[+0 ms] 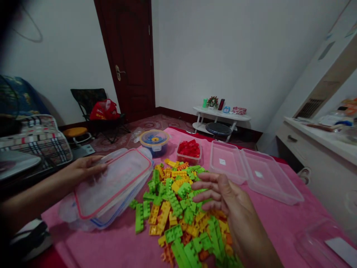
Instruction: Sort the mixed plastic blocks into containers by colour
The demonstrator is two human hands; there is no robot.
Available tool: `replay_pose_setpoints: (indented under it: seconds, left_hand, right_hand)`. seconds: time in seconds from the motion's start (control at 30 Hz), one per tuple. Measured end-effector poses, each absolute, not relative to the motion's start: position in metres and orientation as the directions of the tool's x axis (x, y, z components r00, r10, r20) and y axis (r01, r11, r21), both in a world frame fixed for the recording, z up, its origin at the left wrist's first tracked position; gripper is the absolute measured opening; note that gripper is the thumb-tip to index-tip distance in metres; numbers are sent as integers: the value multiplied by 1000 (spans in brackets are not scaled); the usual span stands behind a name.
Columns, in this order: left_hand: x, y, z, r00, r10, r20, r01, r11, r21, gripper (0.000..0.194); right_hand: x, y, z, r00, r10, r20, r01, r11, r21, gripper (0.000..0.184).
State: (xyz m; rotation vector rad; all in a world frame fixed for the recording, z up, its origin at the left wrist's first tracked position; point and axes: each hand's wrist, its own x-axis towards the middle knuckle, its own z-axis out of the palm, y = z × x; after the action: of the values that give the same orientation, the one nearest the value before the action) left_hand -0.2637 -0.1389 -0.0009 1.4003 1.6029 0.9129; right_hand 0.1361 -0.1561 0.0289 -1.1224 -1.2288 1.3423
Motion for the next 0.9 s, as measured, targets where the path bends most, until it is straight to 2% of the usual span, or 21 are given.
replay_pose_setpoints:
  seconds: [0.1,0.17,0.23,0.3,0.37,0.4,0.47,0.53,0.6,0.7,0.73,0.8,0.87,0.9]
  left_hand:
    - [-302,-142,-23,-208,974,-92,504,187,843,37]
    - [-312,-146,-35,-262,964,-44,635,207,744,42]
    - [-312,-150,-43,-273,956,110,809,166,564,46]
    - [-309,-153,-48,-182,941,286,943,84,323,45]
    - [-305,-154,-49,-66,921,385,992,18,127,41]
    - [-303,-153,-48,-28,912,409,997,-1,72,39]
    - [-294,-147,-42,18,891,453,998,-46,49,37]
    - [-277,-138,-29,77,873,482,983,-147,109,38]
    - [-248,-124,-12,160,865,476,932,-291,216,38]
    - [-186,-96,10,277,905,321,816,-399,418,39]
    - [-163,-84,14,334,897,289,800,-431,417,39]
    - [-120,-59,14,415,873,257,815,-482,321,41]
    - [-83,-32,8,372,906,201,878,-414,242,47]
    - [-68,-19,4,325,935,141,903,-351,247,45]
  right_hand:
    - [141,-158,30,-120,993,-8,-63,-16,-998,47]
    - [139,-159,29,-171,985,-2,-41,-9,-999,46]
    - [136,-160,28,-208,978,13,4,14,-1000,45]
    - [134,-160,29,-216,976,35,61,50,-997,45]
    - [134,-160,31,-196,979,58,107,80,-991,45]
    - [135,-160,33,-183,981,68,122,91,-988,44]
    - [138,-159,36,-158,984,88,146,112,-983,43]
    - [142,-158,39,-133,984,120,162,141,-977,41]
    - [147,-156,43,-87,984,158,179,171,-969,38]
    - [158,-155,48,12,977,215,208,208,-956,35]
    - [162,-155,50,43,972,233,219,218,-951,34]
    - [170,-157,54,104,957,272,238,242,-941,31]
    - [178,-159,58,162,936,314,239,271,-932,28]
    - [181,-161,60,186,924,333,231,289,-929,26]
